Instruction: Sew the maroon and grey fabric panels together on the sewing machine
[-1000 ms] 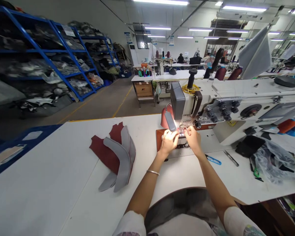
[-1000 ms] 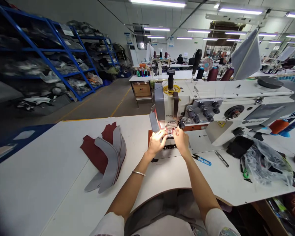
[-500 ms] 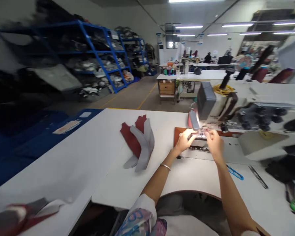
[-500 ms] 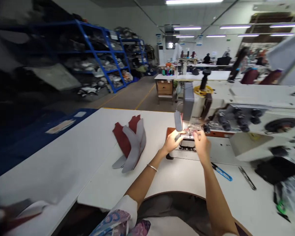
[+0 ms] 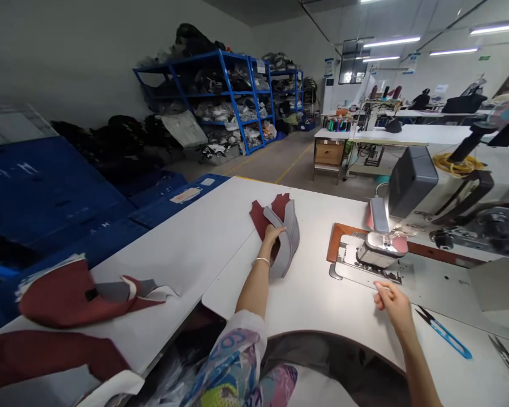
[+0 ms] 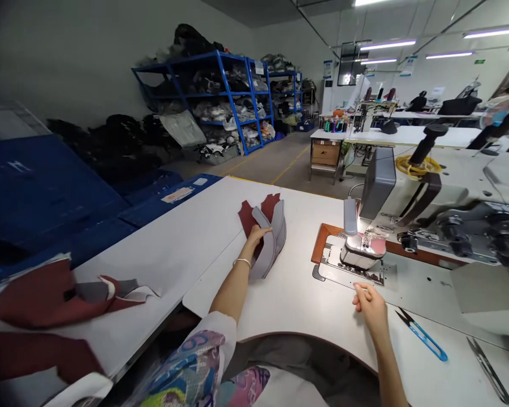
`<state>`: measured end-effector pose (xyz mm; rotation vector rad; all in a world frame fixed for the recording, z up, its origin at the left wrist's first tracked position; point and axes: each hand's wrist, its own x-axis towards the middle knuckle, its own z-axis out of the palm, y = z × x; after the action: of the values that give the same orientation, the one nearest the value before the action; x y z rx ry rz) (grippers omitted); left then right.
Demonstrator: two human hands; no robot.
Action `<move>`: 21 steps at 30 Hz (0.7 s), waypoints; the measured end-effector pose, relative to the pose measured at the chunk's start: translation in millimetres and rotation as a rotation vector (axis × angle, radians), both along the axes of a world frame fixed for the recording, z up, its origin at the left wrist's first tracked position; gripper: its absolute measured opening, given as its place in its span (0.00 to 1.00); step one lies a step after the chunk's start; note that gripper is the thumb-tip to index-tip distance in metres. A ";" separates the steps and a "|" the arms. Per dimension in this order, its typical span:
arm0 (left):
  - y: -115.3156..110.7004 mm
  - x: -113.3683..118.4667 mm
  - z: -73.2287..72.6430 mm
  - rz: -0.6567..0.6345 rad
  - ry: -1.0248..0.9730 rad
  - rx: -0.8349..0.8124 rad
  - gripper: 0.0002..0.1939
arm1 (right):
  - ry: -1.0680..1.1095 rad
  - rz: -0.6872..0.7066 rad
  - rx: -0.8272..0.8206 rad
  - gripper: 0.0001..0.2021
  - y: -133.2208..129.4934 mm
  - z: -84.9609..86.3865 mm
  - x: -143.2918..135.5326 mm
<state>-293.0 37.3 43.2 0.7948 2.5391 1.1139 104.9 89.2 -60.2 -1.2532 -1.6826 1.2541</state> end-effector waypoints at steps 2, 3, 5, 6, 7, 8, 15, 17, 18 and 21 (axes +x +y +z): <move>0.9 27.5 7.6 -0.091 0.026 0.028 0.19 | 0.029 0.131 -0.072 0.27 -1.5 4.1 -22.1; -1.7 49.2 7.3 -0.143 0.041 0.029 0.21 | 0.046 0.189 -0.098 0.28 -2.0 9.2 -33.8; -14.2 106.6 -4.5 -0.274 0.067 0.017 0.30 | 0.094 0.286 -0.106 0.33 -1.8 25.0 -56.6; -23.8 139.5 -15.9 -0.357 0.081 -0.010 0.34 | 0.115 0.317 -0.081 0.36 -0.9 35.0 -66.3; -35.1 172.6 -29.8 -0.485 0.153 -0.087 0.36 | 0.118 0.331 -0.042 0.39 0.4 45.7 -74.0; -47.2 203.7 -45.0 -0.611 0.219 -0.160 0.39 | 0.093 0.316 0.008 0.42 2.2 56.5 -79.5; -84.7 272.1 -78.8 -1.052 0.223 -0.060 0.42 | -0.344 -0.005 0.362 0.18 9.2 103.9 -62.1; -67.7 254.3 -55.9 -1.080 0.197 0.252 0.34 | -0.289 -0.058 0.402 0.16 9.3 109.9 -52.0; -55.5 245.0 -43.3 -1.038 0.238 0.383 0.28 | -0.243 -0.077 0.405 0.15 9.9 112.1 -48.0; -12.9 225.0 -15.4 -0.924 0.486 0.598 0.20 | -0.105 -0.087 0.372 0.12 16.0 112.4 -41.3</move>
<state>-68.0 24.4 27.7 2.2942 1.6462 1.3960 63.7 105.2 52.2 -1.1638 -1.8134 0.7884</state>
